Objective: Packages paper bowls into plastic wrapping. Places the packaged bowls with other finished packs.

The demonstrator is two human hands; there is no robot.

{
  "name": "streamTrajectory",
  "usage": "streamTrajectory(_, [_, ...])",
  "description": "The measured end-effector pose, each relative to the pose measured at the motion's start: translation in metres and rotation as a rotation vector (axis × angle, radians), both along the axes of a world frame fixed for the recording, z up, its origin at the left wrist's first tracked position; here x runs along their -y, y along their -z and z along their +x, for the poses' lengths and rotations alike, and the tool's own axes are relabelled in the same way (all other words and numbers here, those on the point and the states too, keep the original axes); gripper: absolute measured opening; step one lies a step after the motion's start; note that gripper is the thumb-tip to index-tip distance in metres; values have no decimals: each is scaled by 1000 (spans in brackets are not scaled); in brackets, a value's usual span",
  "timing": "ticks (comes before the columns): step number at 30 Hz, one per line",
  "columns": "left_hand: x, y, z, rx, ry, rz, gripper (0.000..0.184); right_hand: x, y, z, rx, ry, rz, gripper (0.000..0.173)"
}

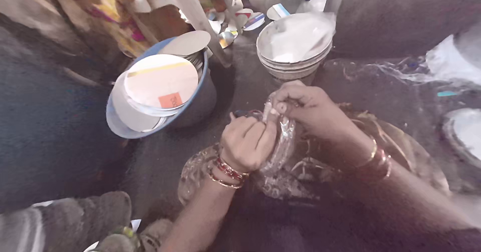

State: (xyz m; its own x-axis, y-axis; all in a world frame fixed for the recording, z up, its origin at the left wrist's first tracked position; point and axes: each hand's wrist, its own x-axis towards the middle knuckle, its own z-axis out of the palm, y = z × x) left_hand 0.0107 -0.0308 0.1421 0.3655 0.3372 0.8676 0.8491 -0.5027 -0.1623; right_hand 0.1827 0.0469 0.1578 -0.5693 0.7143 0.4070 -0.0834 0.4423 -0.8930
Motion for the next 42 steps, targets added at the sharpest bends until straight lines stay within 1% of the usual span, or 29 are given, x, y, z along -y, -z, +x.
streamTrajectory(3, [2, 7, 2, -7, -8, -18, 14, 5, -6, 2, 65, 17, -185, 15])
streamTrajectory(5, [5, 14, 4, -8, 15, -26, 13, 8, -9, 2, 227, 66, -198, 16])
streamTrajectory(6, [5, 17, 6, -17, 42, -30, 13, 9, -9, 1, 282, 55, -213, 16])
streamTrajectory(8, [6, 19, 10, -21, 100, -45, 13, 8, -7, 1, 347, 3, -218, 17])
streamTrajectory(9, [7, 19, 11, -11, 99, -55, 13, 8, -7, 2, 358, -28, -221, 18])
streamTrajectory(10, [7, 18, 12, 15, 78, -66, 13, 8, -6, 6, 335, -63, -230, 18])
streamTrajectory(12, [10, 15, 11, 114, -20, -123, 17, 5, 2, 11, 142, -144, -259, 17])
streamTrajectory(13, [12, 13, 9, 190, -57, -174, 19, 1, 4, 14, 52, -213, -273, 20])
streamTrajectory(15, [14, 10, 7, 386, -60, -308, 16, -7, 8, 19, -19, -335, -233, 22])
streamTrajectory(16, [15, 9, 6, 491, -25, -380, 13, -8, 10, 18, -34, -346, -186, 21])
streamTrajectory(18, [17, 9, 6, 642, 27, -476, 9, 0, 15, 10, -52, -240, -88, 14])
streamTrajectory(20, [19, 9, 6, 691, 23, -535, 8, 8, 19, 1, -33, -81, -4, 8])
streamTrajectory(24, [19, 4, 3, 772, -12, -681, 6, 20, 22, -7, 116, 136, 165, 14])
streamTrajectory(26, [18, -2, 2, 836, 1, -760, 5, 24, 20, -9, 129, 202, 240, 15])
streamTrajectory(28, [17, -5, 3, 837, -33, -788, 4, 25, 20, -10, 135, 231, 278, 16])
streamTrajectory(29, [17, -5, 5, 813, -76, -779, 4, 24, 21, -11, 158, 221, 267, 14])
streamTrajectory(31, [16, 1, 8, 788, -126, -736, 6, 22, 21, -10, 228, 160, 174, 9])
streamTrajectory(32, [14, 5, 9, 821, -127, -737, 6, 20, 20, -9, 272, 119, 115, 12])
streamTrajectory(33, [14, 9, 9, 878, -118, -769, 5, 18, 19, -8, 311, 89, 79, 17])
streamTrajectory(34, [13, 12, 10, 951, -101, -822, 4, 17, 20, -8, 327, 86, 63, 18])
streamTrajectory(36, [13, 17, 12, 1100, -58, -944, 6, 18, 20, -9, 370, 111, 4, 10])
streamTrajectory(38, [12, 20, 13, 1197, -45, -1023, 8, 18, 21, -12, 406, 131, -89, 5])
streamTrajectory(39, [12, 20, 13, 1272, -35, -1060, 9, 18, 21, -13, 399, 127, -167, 4])
streamTrajectory(40, [11, 18, 13, 1395, -2, -1102, 10, 17, 22, -13, 366, 121, -235, 3])
streamTrajectory(42, [11, 16, 12, 1588, 62, -1167, 14, 14, 29, -13, 240, 90, -331, 4])
